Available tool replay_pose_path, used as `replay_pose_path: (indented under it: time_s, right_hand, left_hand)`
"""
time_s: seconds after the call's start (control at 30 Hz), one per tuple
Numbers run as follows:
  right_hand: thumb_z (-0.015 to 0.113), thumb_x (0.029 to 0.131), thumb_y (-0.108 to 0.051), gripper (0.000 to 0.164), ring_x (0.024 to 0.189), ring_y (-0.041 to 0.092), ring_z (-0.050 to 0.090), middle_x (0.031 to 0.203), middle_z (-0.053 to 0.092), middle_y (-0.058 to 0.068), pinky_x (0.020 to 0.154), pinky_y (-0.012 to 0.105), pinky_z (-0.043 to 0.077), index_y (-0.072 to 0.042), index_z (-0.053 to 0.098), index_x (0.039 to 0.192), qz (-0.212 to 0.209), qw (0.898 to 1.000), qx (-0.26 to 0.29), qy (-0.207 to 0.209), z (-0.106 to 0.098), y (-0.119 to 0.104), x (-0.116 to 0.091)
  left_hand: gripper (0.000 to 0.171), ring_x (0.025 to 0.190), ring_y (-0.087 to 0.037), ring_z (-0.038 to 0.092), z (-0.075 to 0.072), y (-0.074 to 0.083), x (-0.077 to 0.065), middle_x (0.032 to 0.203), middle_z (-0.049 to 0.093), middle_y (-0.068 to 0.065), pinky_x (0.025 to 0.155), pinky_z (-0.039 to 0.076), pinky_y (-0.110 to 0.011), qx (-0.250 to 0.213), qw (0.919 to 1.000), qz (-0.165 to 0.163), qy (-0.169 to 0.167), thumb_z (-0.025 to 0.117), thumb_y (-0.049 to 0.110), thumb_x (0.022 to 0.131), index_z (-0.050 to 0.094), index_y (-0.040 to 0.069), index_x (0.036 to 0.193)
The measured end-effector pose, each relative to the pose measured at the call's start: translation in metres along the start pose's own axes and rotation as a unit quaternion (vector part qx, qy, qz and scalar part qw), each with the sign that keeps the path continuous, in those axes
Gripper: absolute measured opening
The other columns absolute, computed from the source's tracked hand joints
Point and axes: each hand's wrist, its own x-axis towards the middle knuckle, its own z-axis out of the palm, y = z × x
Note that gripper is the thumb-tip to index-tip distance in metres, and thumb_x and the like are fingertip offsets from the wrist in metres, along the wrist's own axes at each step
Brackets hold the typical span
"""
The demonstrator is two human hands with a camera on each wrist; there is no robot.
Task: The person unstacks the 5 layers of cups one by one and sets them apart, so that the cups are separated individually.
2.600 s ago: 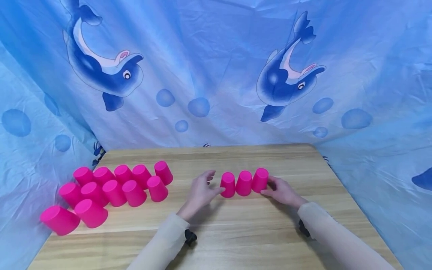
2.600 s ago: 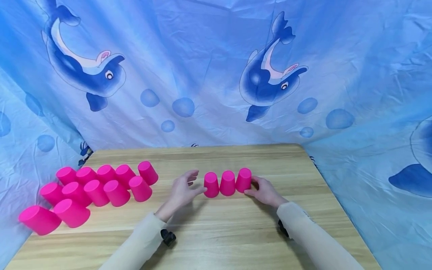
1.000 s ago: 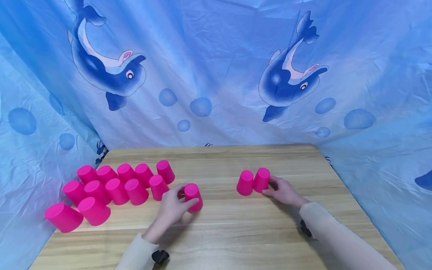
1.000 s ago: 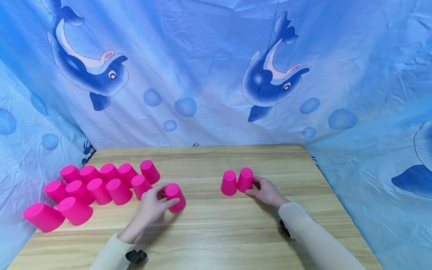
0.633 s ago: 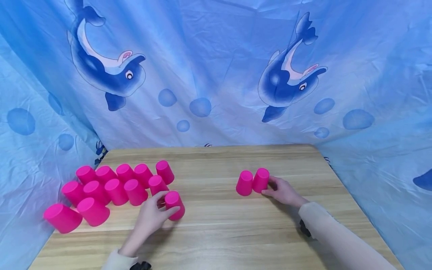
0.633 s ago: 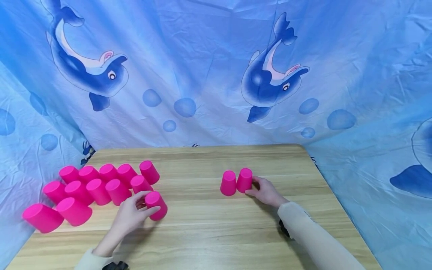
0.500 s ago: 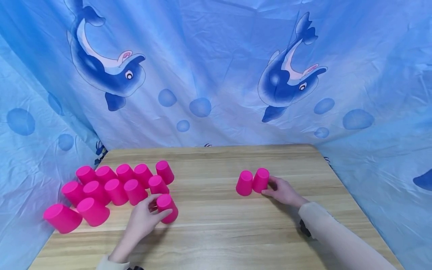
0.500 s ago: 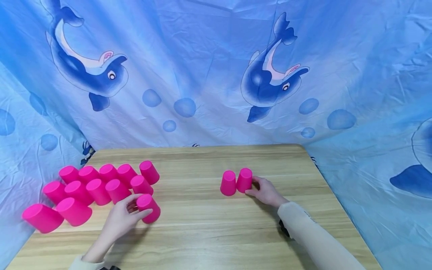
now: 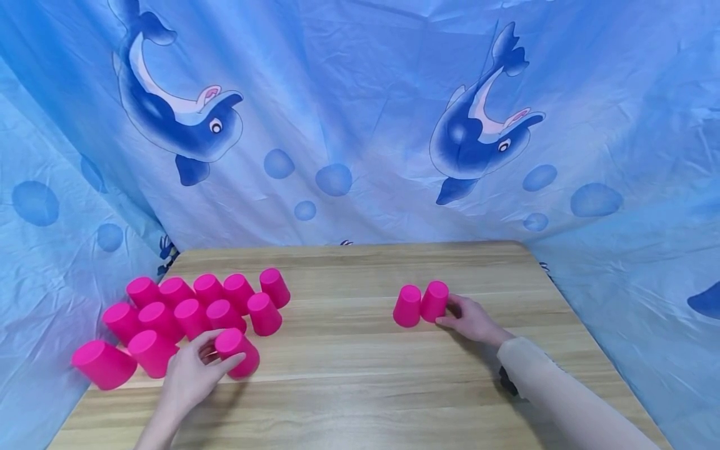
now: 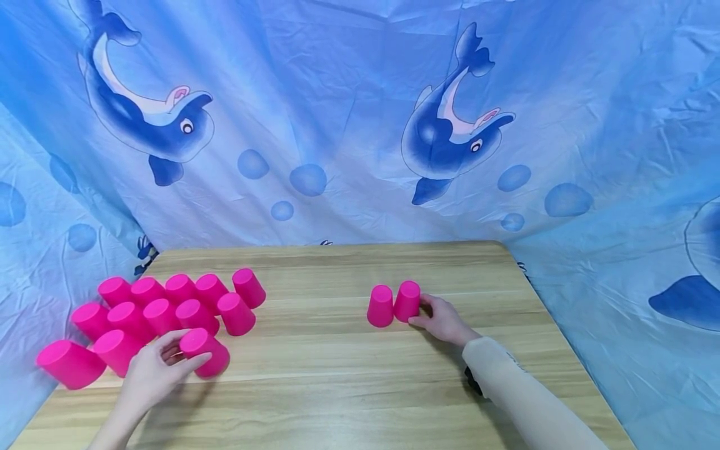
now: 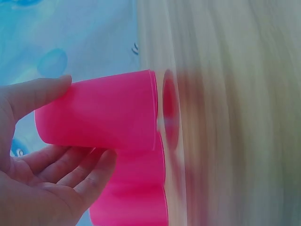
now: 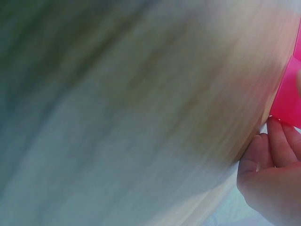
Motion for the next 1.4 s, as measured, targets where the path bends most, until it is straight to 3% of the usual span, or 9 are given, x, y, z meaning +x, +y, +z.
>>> replay_pose_path:
  time_s: [0.27, 0.5, 0.67, 0.97, 1.17, 1.4]
  right_hand:
    - [0.075, 0.084, -0.019, 0.061, 0.123, 0.037, 0.047, 0.133, 0.052, 0.02, 0.1, 0.047, 0.039, 0.001, 0.049, 0.136, -0.022, 1.0, 0.02, -0.007, -0.002, 0.002, -0.001]
    - [0.075, 0.084, -0.022, 0.063, 0.124, 0.036, 0.047, 0.135, 0.051, 0.019, 0.1, 0.047, 0.039, 0.0, 0.048, 0.137, -0.015, 1.0, 0.018, -0.011, -0.002, 0.003, -0.001]
    - [0.075, 0.084, -0.021, 0.062, 0.124, 0.035, 0.047, 0.135, 0.051, 0.017, 0.1, 0.046, 0.039, -0.001, 0.049, 0.136, -0.013, 1.0, 0.022, -0.011, -0.002, 0.003, -0.001]
    - [0.076, 0.083, -0.022, 0.062, 0.124, 0.035, 0.047, 0.134, 0.052, 0.017, 0.1, 0.046, 0.039, -0.002, 0.05, 0.136, -0.013, 1.0, 0.021, -0.011, -0.001, 0.004, 0.0]
    - [0.075, 0.084, -0.021, 0.061, 0.124, 0.036, 0.047, 0.134, 0.052, 0.018, 0.1, 0.047, 0.039, -0.001, 0.05, 0.135, -0.023, 0.999, 0.026, -0.009, -0.002, 0.005, -0.001]
    - [0.076, 0.084, -0.023, 0.063, 0.125, 0.035, 0.046, 0.135, 0.051, 0.017, 0.1, 0.047, 0.038, -0.003, 0.049, 0.137, -0.016, 0.999, 0.027, -0.01, -0.002, 0.004, -0.001]
  left_hand:
    - [0.067, 0.097, -0.038, 0.063, -0.01, -0.019, 0.002, 0.11, 0.063, -0.024, 0.069, 0.055, -0.026, 0.024, 0.999, -0.013, 0.036, 0.083, 0.039, 0.073, 0.058, 0.001, 0.123]
    - [0.067, 0.096, -0.042, 0.062, -0.019, -0.026, 0.004, 0.11, 0.062, -0.027, 0.069, 0.056, -0.035, 0.039, 0.998, -0.006, 0.05, 0.083, 0.036, 0.073, 0.058, -0.003, 0.122]
    - [0.069, 0.096, -0.043, 0.061, -0.024, -0.033, 0.005, 0.11, 0.062, -0.028, 0.065, 0.055, -0.027, 0.043, 0.998, -0.02, 0.043, 0.083, 0.035, 0.073, 0.056, -0.005, 0.123]
    - [0.071, 0.096, -0.047, 0.058, -0.028, -0.04, 0.006, 0.11, 0.06, -0.03, 0.075, 0.052, -0.053, 0.06, 0.9964, -0.03, 0.051, 0.083, 0.035, 0.073, 0.055, -0.007, 0.123]
    - [0.071, 0.098, -0.049, 0.057, -0.031, -0.043, 0.006, 0.11, 0.059, -0.031, 0.076, 0.05, -0.058, 0.066, 0.9952, -0.041, 0.059, 0.084, 0.033, 0.073, 0.054, -0.007, 0.124]
    - [0.081, 0.104, -0.051, 0.052, -0.032, -0.043, 0.009, 0.12, 0.053, -0.034, 0.079, 0.048, -0.06, 0.063, 0.9936, -0.079, 0.05, 0.083, 0.029, 0.073, 0.043, -0.007, 0.133]
